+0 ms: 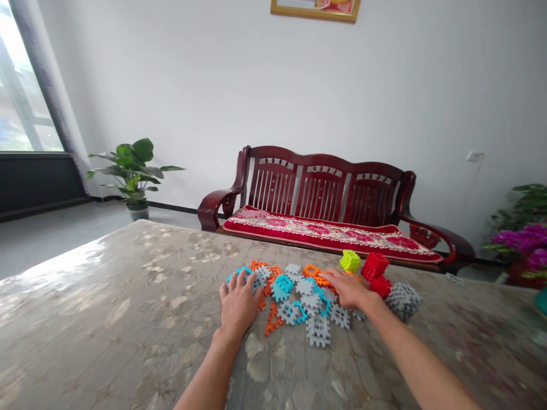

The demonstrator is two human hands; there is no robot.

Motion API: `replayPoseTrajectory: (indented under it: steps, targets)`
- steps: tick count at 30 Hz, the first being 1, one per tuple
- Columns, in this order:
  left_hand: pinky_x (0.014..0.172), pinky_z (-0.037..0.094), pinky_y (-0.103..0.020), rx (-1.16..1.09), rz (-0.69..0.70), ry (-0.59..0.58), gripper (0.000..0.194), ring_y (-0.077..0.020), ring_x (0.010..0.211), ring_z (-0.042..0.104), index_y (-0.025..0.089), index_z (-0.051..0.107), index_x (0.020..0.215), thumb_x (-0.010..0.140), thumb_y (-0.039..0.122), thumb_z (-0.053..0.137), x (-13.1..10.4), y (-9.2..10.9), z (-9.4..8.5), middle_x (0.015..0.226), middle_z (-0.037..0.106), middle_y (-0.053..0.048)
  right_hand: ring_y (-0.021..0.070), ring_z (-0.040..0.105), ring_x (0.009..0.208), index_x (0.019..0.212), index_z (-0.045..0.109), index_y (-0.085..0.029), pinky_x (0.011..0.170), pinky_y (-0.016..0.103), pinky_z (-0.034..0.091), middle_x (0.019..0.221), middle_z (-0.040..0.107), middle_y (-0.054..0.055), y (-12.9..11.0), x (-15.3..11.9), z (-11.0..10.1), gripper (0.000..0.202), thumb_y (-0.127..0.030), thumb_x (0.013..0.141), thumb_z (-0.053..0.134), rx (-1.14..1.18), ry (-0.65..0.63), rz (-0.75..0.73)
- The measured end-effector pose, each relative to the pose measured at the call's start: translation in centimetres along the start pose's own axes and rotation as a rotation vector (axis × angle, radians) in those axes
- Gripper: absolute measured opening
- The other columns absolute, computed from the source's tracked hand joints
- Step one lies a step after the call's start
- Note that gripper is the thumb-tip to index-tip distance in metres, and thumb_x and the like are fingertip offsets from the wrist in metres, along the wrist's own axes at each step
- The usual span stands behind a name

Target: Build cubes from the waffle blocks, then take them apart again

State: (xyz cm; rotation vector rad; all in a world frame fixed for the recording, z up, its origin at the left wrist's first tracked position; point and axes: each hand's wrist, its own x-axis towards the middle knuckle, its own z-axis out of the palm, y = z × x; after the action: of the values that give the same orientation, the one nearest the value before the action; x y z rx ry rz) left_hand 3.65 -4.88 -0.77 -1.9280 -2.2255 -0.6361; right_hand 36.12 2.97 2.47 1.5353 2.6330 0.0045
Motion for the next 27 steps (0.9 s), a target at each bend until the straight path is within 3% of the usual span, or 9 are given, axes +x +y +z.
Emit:
replayPoseTrajectory:
  steps: [9,14,17,21,23,27]
  targets:
    - [0.105,0.031,-0.053,0.005,-0.006,-0.013,0.044,-0.0308,0.133,0.038,0.03,0.057,0.13,0.092,0.047,0.043,0.1,0.1,-0.1,0.143,0.049,-0.009,0.0219,0.05,0.113,0.131,0.049,-0.03,0.094,0.034,0.037,0.123,0.056,0.007,-0.3,-0.1,1.6,0.059,-0.005,0.078,0.047,-0.14,0.172,0.023]
    - [0.106,0.031,-0.052,-0.006,-0.013,-0.02,0.044,-0.0307,0.133,0.038,0.029,0.056,0.131,0.092,0.047,0.043,0.1,0.1,-0.1,0.143,0.049,-0.009,0.0225,0.054,0.112,0.13,0.052,-0.026,0.093,0.034,0.041,0.122,0.059,0.007,-0.7,-0.8,0.6,0.054,-0.007,0.08,0.044,-0.084,0.212,0.089]
    - [0.106,0.03,-0.052,-0.028,-0.006,-0.014,0.044,-0.0304,0.133,0.037,0.029,0.056,0.131,0.092,0.046,0.043,0.1,0.1,0.1,0.144,0.048,-0.008,0.022,0.053,0.118,0.132,0.05,-0.024,0.098,0.033,0.041,0.13,0.057,0.007,-2.4,-0.8,-1.2,0.054,-0.01,0.081,0.044,0.039,0.278,0.12]
    - [0.107,0.029,-0.053,-0.058,-0.02,-0.011,0.044,-0.0303,0.134,0.036,0.029,0.056,0.131,0.092,0.045,0.043,0.1,0.0,0.3,0.145,0.047,-0.008,0.0205,0.051,0.123,0.137,0.046,-0.025,0.102,0.033,0.04,0.137,0.054,0.004,-6.2,-0.1,-3.6,0.063,-0.009,0.076,0.047,0.226,0.318,0.042]
    - [0.108,0.028,-0.054,-0.067,-0.04,-0.007,0.044,-0.0308,0.134,0.037,0.029,0.057,0.131,0.093,0.045,0.042,0.1,0.1,0.2,0.144,0.048,-0.009,0.0205,0.051,0.124,0.141,0.041,-0.025,0.103,0.033,0.04,0.141,0.052,0.004,-8.1,0.2,-4.2,0.07,-0.007,0.073,0.046,0.271,0.308,-0.008]
    - [0.111,0.023,-0.055,-0.098,-0.05,0.041,0.042,-0.0295,0.135,0.038,0.031,0.058,0.129,0.095,0.045,0.038,0.2,0.6,-0.4,0.144,0.049,-0.008,0.0214,0.056,0.119,0.14,0.044,-0.026,0.099,0.032,0.043,0.134,0.058,0.004,-9.9,0.4,-4.0,0.065,-0.011,0.077,0.046,0.322,0.276,-0.034]
